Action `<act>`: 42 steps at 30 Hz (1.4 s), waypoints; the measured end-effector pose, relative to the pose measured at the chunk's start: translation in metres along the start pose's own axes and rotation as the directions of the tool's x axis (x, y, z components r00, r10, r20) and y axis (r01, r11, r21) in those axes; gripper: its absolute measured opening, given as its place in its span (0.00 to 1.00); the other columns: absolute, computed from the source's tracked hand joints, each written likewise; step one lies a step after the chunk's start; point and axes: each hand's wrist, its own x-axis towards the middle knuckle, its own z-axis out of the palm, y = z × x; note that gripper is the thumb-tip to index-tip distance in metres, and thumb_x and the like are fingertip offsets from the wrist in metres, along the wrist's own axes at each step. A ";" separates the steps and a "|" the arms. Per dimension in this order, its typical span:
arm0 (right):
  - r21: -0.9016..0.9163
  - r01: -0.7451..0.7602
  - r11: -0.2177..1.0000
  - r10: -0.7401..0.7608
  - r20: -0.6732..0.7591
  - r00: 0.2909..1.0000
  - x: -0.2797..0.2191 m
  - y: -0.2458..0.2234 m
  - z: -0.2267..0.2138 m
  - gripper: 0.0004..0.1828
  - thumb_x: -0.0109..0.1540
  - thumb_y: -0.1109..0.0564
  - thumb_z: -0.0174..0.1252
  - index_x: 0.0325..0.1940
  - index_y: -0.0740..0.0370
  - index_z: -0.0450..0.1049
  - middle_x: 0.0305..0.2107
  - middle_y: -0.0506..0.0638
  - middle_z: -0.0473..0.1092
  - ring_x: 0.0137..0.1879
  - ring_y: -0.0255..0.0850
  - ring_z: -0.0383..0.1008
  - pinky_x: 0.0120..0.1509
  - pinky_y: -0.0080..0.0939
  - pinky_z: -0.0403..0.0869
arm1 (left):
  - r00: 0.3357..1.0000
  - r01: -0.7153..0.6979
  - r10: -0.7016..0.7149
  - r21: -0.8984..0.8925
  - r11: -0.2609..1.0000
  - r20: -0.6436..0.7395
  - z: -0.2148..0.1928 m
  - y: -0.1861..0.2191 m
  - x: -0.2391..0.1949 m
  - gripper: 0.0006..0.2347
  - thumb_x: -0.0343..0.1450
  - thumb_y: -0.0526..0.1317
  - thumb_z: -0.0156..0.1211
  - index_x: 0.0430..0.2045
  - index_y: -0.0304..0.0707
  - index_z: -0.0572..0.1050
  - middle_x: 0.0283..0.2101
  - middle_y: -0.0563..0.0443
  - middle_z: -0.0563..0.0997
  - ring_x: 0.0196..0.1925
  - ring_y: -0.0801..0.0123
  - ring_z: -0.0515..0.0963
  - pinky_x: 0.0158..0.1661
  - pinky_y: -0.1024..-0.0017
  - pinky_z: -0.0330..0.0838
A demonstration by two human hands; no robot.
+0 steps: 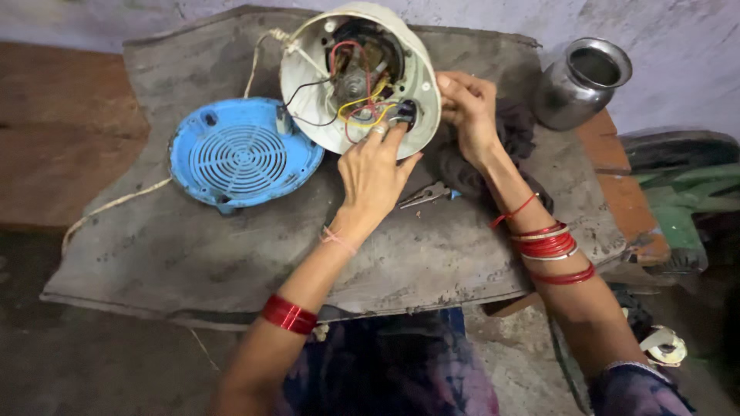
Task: The person manipulates internal components and wires of a mixer grinder using pliers and by hand.
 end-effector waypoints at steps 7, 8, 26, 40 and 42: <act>-0.071 -0.031 0.997 0.029 -0.024 0.999 0.004 0.005 -0.003 0.16 0.69 0.52 0.58 0.51 0.69 0.79 0.35 0.49 0.76 0.38 0.33 0.75 0.46 0.34 0.76 | 0.999 0.048 -0.048 -0.045 0.998 -0.009 0.006 -0.003 -0.001 0.20 0.59 0.41 0.76 0.44 0.39 0.81 0.42 0.44 0.82 0.37 0.50 0.83 0.37 0.57 0.76; -0.049 -0.084 0.995 0.084 0.002 0.996 0.005 0.004 -0.004 0.15 0.70 0.54 0.56 0.50 0.69 0.78 0.36 0.49 0.76 0.39 0.34 0.77 0.47 0.35 0.77 | 0.998 0.060 -0.061 -0.053 0.997 -0.020 0.007 -0.003 -0.001 0.20 0.58 0.41 0.76 0.43 0.40 0.81 0.42 0.45 0.83 0.37 0.50 0.83 0.36 0.57 0.76; -0.176 -0.359 0.917 0.399 0.337 0.853 0.008 0.008 -0.028 0.08 0.67 0.60 0.59 0.42 0.70 0.78 0.31 0.51 0.76 0.34 0.35 0.77 0.39 0.35 0.78 | 0.997 0.048 -0.051 -0.056 0.997 -0.062 0.007 -0.003 -0.004 0.12 0.63 0.42 0.75 0.34 0.44 0.78 0.30 0.48 0.83 0.32 0.51 0.82 0.35 0.56 0.73; -0.093 -0.180 0.979 0.198 0.249 0.948 0.008 0.012 -0.010 0.09 0.69 0.61 0.60 0.44 0.73 0.78 0.31 0.53 0.77 0.33 0.36 0.78 0.40 0.35 0.79 | 0.978 -0.008 -0.010 -0.087 0.996 -0.211 -0.003 0.001 -0.004 0.05 0.70 0.38 0.69 0.36 0.43 0.81 0.40 0.53 0.83 0.40 0.56 0.82 0.42 0.61 0.74; -0.110 -0.118 0.987 0.142 0.244 0.959 0.006 0.011 -0.004 0.10 0.69 0.60 0.60 0.45 0.72 0.79 0.31 0.52 0.77 0.33 0.35 0.77 0.39 0.35 0.79 | 0.971 0.036 -0.063 -0.119 0.992 -0.230 -0.006 0.004 -0.003 0.05 0.69 0.38 0.70 0.35 0.42 0.81 0.43 0.54 0.82 0.42 0.57 0.82 0.43 0.62 0.75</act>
